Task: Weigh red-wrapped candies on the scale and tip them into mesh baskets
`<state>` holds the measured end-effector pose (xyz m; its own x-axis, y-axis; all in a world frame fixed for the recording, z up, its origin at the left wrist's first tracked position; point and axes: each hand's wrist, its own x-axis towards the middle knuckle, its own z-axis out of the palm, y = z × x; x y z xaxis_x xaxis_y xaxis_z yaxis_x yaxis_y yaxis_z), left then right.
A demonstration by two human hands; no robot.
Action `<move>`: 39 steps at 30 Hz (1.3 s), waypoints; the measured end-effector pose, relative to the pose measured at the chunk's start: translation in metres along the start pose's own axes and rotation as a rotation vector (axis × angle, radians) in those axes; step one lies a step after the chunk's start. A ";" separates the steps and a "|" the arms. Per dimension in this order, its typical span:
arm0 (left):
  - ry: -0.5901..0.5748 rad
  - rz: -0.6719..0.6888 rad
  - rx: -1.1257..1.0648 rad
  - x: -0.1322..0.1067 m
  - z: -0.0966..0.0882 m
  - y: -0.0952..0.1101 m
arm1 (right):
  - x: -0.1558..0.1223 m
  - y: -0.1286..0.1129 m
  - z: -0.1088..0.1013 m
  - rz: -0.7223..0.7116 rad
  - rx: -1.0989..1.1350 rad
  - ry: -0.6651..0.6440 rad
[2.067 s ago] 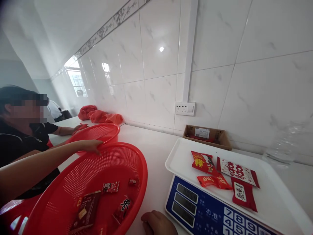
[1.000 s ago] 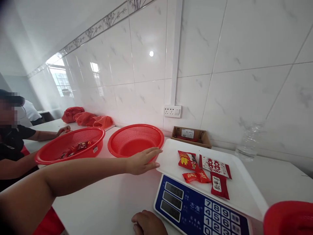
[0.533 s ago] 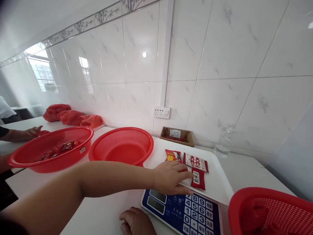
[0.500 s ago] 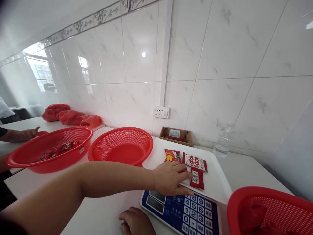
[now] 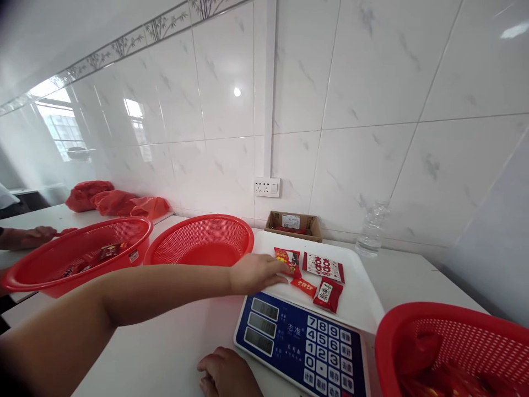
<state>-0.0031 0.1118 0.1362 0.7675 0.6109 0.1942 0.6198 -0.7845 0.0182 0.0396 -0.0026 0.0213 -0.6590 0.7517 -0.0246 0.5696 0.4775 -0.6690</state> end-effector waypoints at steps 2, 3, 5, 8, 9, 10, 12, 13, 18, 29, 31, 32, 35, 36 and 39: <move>0.041 -0.108 0.019 -0.005 -0.012 -0.020 | -0.001 -0.002 -0.001 0.005 0.007 0.001; 0.056 -0.155 0.027 -0.007 -0.019 -0.030 | -0.001 -0.002 -0.002 0.008 0.008 0.000; 0.069 -0.242 0.038 -0.013 -0.030 -0.050 | -0.001 -0.003 -0.003 0.012 0.008 0.002; 0.058 -0.328 0.037 -0.022 -0.038 -0.070 | 0.000 -0.004 -0.004 0.018 0.007 -0.011; 0.060 -0.338 0.034 -0.023 -0.037 -0.072 | 0.000 -0.005 -0.005 0.022 0.009 -0.021; 0.065 -0.334 0.030 -0.024 -0.035 -0.072 | 0.000 -0.005 -0.005 0.027 0.013 -0.033; 0.082 -0.278 0.015 -0.021 -0.029 -0.064 | 0.000 -0.006 -0.006 0.040 0.019 -0.050; 0.084 -0.227 0.004 -0.019 -0.025 -0.056 | 0.000 -0.007 -0.007 0.045 0.021 -0.056; 0.002 0.155 -0.061 0.004 -0.002 0.000 | 0.000 -0.009 -0.009 0.033 0.019 -0.054; 0.033 0.394 0.215 0.023 0.028 0.039 | 0.000 -0.009 -0.011 0.040 0.024 -0.073; 0.021 0.362 0.195 0.019 0.023 0.034 | -0.001 -0.010 -0.012 0.048 0.031 -0.073; 0.014 0.321 0.176 0.016 0.019 0.031 | -0.002 -0.011 -0.013 0.053 0.033 -0.072; 0.016 0.149 0.128 0.007 0.003 0.013 | -0.002 -0.011 -0.013 0.054 0.041 -0.063; 0.023 0.093 0.123 0.003 -0.003 0.004 | -0.002 -0.011 -0.013 0.053 0.041 -0.062; 0.046 -0.038 0.133 -0.011 -0.019 -0.026 | -0.001 -0.009 -0.012 0.050 0.042 -0.056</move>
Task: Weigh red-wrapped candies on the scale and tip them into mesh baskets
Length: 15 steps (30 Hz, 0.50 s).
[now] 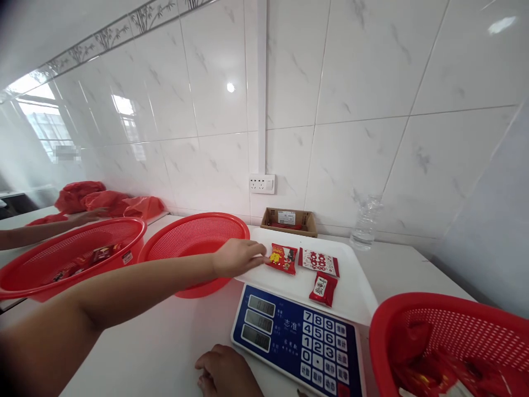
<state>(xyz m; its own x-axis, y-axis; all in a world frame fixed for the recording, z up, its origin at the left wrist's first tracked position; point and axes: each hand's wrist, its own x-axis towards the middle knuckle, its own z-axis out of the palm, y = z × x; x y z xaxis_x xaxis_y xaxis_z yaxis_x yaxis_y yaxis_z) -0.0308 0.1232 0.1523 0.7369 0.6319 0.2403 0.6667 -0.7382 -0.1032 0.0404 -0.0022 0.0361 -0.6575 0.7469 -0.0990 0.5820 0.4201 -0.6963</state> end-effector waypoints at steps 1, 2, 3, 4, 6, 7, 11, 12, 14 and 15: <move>-0.002 -0.033 0.003 -0.005 -0.003 -0.011 | 0.000 0.000 0.001 0.002 0.000 0.000; -0.011 -0.058 0.004 -0.009 -0.005 -0.021 | 0.001 0.001 0.001 0.003 -0.001 0.002; -0.024 -0.079 0.002 -0.013 -0.007 -0.030 | 0.001 0.001 0.002 0.004 -0.001 0.002; -0.039 -0.092 -0.001 -0.017 -0.007 -0.038 | 0.001 0.001 0.002 0.005 -0.003 -0.001; -0.069 -0.101 -0.015 -0.021 -0.006 -0.046 | 0.001 0.002 0.003 0.005 -0.006 -0.007; -0.078 -0.098 -0.026 -0.021 -0.005 -0.047 | 0.002 0.002 0.003 0.003 -0.005 -0.009; -0.088 -0.024 -0.095 -0.011 0.002 -0.033 | 0.004 0.004 0.004 -0.009 -0.006 -0.007; -0.093 0.012 -0.117 -0.006 0.004 -0.027 | 0.004 0.005 0.005 -0.009 -0.006 -0.008; -0.112 0.092 -0.158 0.006 0.008 -0.015 | 0.005 0.007 0.006 -0.010 0.001 -0.003; -0.128 0.132 -0.172 0.012 0.010 -0.009 | 0.005 0.009 0.007 -0.011 0.005 0.001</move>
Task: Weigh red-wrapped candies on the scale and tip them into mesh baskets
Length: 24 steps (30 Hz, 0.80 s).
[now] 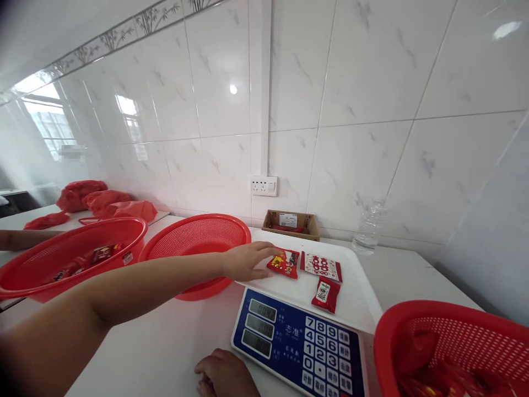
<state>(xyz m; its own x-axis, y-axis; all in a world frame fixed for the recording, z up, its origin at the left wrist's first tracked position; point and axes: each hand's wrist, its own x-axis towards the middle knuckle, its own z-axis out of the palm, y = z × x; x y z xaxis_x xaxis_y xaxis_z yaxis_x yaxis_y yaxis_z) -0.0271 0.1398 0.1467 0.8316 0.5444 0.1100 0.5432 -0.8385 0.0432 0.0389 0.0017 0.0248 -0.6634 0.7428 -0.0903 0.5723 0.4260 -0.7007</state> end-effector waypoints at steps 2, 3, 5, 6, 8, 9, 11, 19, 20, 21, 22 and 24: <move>-0.048 0.059 -0.014 0.014 0.005 0.006 | 0.001 0.004 0.002 -0.005 0.009 0.012; -0.072 0.079 -0.016 0.020 0.007 0.008 | 0.001 0.005 0.004 -0.008 0.015 0.018; -0.104 0.099 -0.011 0.031 0.012 0.010 | 0.002 0.009 0.006 -0.017 0.028 0.028; -0.108 0.102 -0.005 0.036 0.014 0.011 | 0.002 0.011 0.008 -0.028 0.035 0.035; -0.101 0.092 0.007 0.041 0.016 0.011 | 0.004 0.014 0.010 -0.038 0.039 0.037; -0.097 0.080 0.011 0.042 0.016 0.010 | 0.005 0.015 0.011 -0.037 0.034 0.035; -0.093 0.048 0.010 0.040 0.010 0.007 | 0.007 0.016 0.012 -0.022 0.016 0.027; -0.073 -0.175 0.018 -0.016 -0.063 -0.025 | 0.007 0.010 0.010 0.013 0.005 0.031; -0.081 -0.213 0.031 -0.024 -0.072 -0.029 | 0.007 0.010 0.010 0.014 -0.001 0.035; -0.093 -0.253 0.047 -0.031 -0.080 -0.034 | 0.008 0.010 0.010 0.014 -0.004 0.039; -0.107 -0.296 0.066 -0.037 -0.086 -0.038 | 0.008 0.011 0.011 0.011 -0.006 0.040; -0.144 -0.376 0.101 -0.045 -0.093 -0.043 | 0.009 0.013 0.013 0.001 -0.005 0.046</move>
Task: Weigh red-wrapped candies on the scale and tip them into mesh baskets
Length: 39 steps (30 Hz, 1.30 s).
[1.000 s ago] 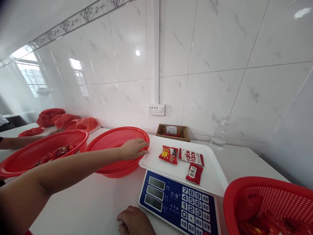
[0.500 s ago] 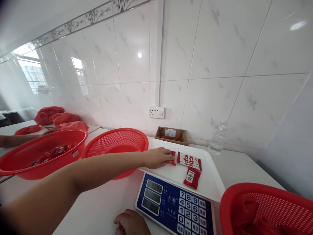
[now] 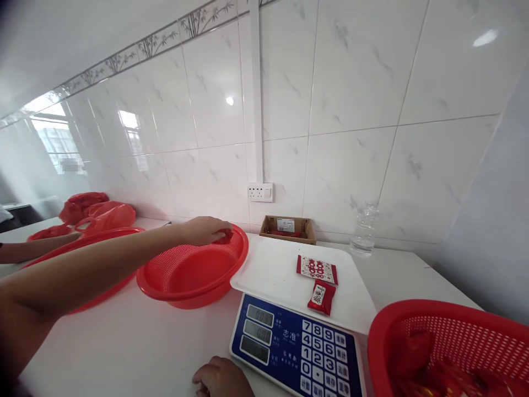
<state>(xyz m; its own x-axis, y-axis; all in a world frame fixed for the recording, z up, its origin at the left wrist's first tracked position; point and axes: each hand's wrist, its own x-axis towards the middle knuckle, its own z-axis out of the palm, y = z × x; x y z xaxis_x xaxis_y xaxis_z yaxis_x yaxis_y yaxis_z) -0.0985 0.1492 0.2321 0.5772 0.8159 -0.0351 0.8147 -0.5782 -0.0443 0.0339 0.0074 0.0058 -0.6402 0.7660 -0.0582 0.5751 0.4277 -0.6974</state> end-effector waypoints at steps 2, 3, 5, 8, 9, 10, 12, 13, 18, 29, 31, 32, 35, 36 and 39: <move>-0.037 -0.036 0.017 0.000 0.001 0.001 | 0.001 0.003 0.002 -0.014 0.005 0.007; -0.050 -0.031 0.015 0.002 0.003 0.005 | 0.001 0.004 0.003 -0.022 0.006 0.016; -0.056 0.025 -0.011 0.010 0.011 0.021 | 0.001 0.004 0.004 -0.038 0.006 0.031; -0.052 0.161 -0.073 0.030 0.029 0.059 | 0.000 0.002 0.003 -0.047 -0.006 0.037; -0.056 0.196 -0.092 0.037 0.036 0.074 | -0.001 0.001 0.003 -0.047 -0.008 0.038; -0.066 0.224 -0.107 0.045 0.043 0.090 | -0.001 0.000 0.002 -0.044 -0.005 0.043; -0.081 0.287 -0.131 0.059 0.057 0.119 | -0.002 -0.002 0.001 -0.036 0.002 0.048; -0.076 0.316 -0.155 0.066 0.063 0.132 | -0.002 -0.003 0.001 -0.030 0.001 0.043; -0.038 0.289 -0.198 0.094 0.082 0.175 | -0.004 -0.008 -0.004 -0.001 -0.015 -0.012; 0.052 0.208 -0.080 0.105 0.083 0.195 | -0.009 -0.011 -0.008 -0.029 0.010 -0.005; 0.055 0.237 -0.076 0.101 0.082 0.195 | -0.009 -0.012 -0.009 -0.018 0.002 -0.023; 0.052 0.248 -0.077 0.099 0.082 0.195 | -0.009 -0.013 -0.009 -0.012 -0.003 -0.026; 0.049 0.252 -0.101 0.097 0.082 0.191 | -0.007 -0.011 -0.007 -0.016 -0.019 -0.020; 0.050 0.246 -0.114 0.096 0.082 0.189 | -0.007 -0.011 -0.006 -0.022 -0.022 -0.015; 0.050 0.221 -0.146 0.096 0.080 0.177 | -0.008 -0.010 -0.006 -0.030 -0.016 -0.004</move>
<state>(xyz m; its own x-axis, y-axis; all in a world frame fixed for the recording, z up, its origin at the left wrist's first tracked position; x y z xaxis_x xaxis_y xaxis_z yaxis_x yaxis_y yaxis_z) 0.0969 0.1246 0.1407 0.7409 0.6713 0.0214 0.6661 -0.7386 0.1037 0.0362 0.0003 0.0174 -0.6594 0.7507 -0.0401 0.5635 0.4582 -0.6874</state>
